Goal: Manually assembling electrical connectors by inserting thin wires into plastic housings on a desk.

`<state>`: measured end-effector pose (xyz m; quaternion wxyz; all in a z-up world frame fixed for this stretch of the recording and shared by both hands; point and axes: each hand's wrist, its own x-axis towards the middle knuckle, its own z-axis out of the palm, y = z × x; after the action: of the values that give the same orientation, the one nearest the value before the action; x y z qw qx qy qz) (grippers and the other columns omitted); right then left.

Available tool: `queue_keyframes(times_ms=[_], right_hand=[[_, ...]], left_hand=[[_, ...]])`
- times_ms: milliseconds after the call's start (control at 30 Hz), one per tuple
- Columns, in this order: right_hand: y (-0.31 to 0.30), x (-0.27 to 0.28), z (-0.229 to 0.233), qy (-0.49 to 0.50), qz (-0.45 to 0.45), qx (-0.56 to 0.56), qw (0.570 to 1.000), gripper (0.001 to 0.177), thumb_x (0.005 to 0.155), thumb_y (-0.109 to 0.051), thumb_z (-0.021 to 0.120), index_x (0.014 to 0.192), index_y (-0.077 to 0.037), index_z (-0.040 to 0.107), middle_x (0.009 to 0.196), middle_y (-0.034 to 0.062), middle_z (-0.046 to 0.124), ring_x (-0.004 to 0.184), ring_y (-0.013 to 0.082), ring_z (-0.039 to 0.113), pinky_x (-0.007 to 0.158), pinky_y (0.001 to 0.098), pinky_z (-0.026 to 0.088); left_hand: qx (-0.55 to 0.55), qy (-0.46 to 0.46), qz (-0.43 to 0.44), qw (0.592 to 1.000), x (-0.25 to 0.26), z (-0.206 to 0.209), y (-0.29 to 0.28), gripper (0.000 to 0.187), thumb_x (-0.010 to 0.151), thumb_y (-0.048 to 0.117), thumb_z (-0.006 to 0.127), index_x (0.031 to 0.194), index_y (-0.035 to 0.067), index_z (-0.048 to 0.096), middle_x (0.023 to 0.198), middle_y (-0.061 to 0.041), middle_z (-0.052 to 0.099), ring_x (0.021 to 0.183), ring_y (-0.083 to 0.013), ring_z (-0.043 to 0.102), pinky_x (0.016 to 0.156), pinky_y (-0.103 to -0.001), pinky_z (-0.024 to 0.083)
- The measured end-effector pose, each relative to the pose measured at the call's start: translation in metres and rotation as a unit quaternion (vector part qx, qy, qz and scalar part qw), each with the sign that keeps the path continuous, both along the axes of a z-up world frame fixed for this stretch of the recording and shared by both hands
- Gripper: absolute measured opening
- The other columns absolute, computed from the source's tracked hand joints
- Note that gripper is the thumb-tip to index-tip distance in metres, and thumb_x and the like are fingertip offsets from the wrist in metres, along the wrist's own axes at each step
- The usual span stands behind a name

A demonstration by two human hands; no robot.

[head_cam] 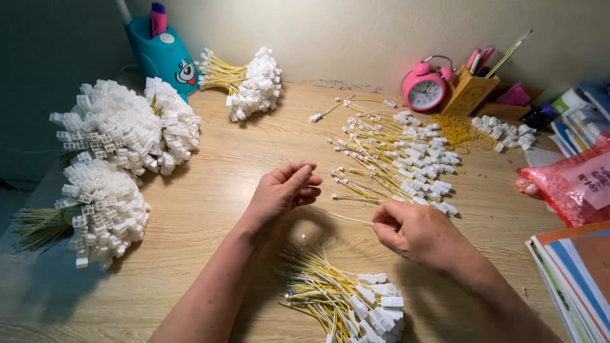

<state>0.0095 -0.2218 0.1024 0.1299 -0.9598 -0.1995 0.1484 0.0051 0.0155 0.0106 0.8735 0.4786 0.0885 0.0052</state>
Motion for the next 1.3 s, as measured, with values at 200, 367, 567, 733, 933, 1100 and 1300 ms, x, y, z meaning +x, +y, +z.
queue_keyframes(times_ms=[200,367,567,733,933,1100,1300], right_hand=[[-0.016,0.017,0.004,0.088,-0.1,0.216,0.967,0.011,0.088,-0.017,0.065,0.083,-0.009,0.07,0.065,0.0002,0.052,0.058,0.0121,0.041,0.055,0.0282,0.035],[-0.026,0.034,-0.021,0.133,-0.086,0.366,0.917,0.01,0.089,-0.011,0.064,0.085,-0.002,0.066,0.065,0.0083,0.058,0.049,0.0139,0.04,0.043,0.0281,0.03],[-0.02,0.034,-0.017,0.095,-0.102,0.362,0.921,0.01,0.088,-0.01,0.064,0.087,-0.002,0.07,0.066,0.0075,0.063,0.054,0.0141,0.048,0.046,0.0279,0.036],[-0.018,0.032,-0.025,0.086,-0.082,0.364,0.924,0.011,0.086,-0.012,0.066,0.087,-0.002,0.071,0.069,0.0045,0.061,0.062,0.0132,0.053,0.058,0.0265,0.044],[-0.02,0.033,-0.031,0.09,-0.058,0.346,0.932,0.011,0.086,-0.015,0.068,0.083,-0.005,0.071,0.067,0.0024,0.062,0.059,0.0117,0.05,0.055,0.0257,0.041],[-0.028,0.043,-0.047,0.149,-0.061,0.397,0.904,0.011,0.086,-0.009,0.066,0.088,0.001,0.07,0.072,0.0088,0.066,0.066,0.0179,0.061,0.064,0.0292,0.05],[-0.037,0.055,-0.066,0.23,-0.085,0.457,0.855,0.011,0.087,-0.008,0.064,0.087,0.003,0.066,0.07,0.0173,0.066,0.062,0.024,0.059,0.061,0.0337,0.049]], left_hand=[[-0.04,0.001,0.052,0.998,0.003,0.001,0.002,0.024,0.09,0.024,0.065,0.102,0.003,0.065,0.089,-0.012,0.069,0.068,-0.0147,0.062,0.058,-0.023,0.05],[-0.052,0.053,0.03,0.997,-0.006,0.021,-0.007,0.049,0.081,0.031,0.067,0.121,0.005,0.057,0.105,-0.012,0.063,0.071,-0.0173,0.066,0.06,-0.026,0.057],[-0.07,0.065,0.029,0.995,-0.005,0.015,-0.02,0.078,0.073,0.032,0.072,0.138,0.004,0.04,0.125,-0.016,0.056,0.078,-0.0234,0.068,0.061,-0.028,0.06],[-0.117,0.076,0.001,0.99,-0.013,0.026,-0.036,0.042,0.079,0.024,0.071,0.113,0.003,0.059,0.099,-0.015,0.068,0.066,-0.0192,0.067,0.06,-0.029,0.059],[-0.131,0.1,0.076,0.983,-0.01,0.018,-0.037,0.019,0.082,0.016,0.075,0.09,0.003,0.063,0.081,-0.011,0.065,0.062,-0.017,0.063,0.054,-0.027,0.056],[-0.126,0.097,0.086,0.984,-0.009,0.018,-0.034,0.018,0.084,0.015,0.074,0.088,0.001,0.064,0.079,-0.011,0.066,0.062,-0.0162,0.064,0.054,-0.026,0.056],[-0.122,0.088,0.1,0.984,-0.007,0.014,-0.029,0.016,0.084,0.013,0.074,0.088,0.001,0.065,0.08,-0.011,0.066,0.063,-0.0165,0.063,0.054,-0.027,0.056]])
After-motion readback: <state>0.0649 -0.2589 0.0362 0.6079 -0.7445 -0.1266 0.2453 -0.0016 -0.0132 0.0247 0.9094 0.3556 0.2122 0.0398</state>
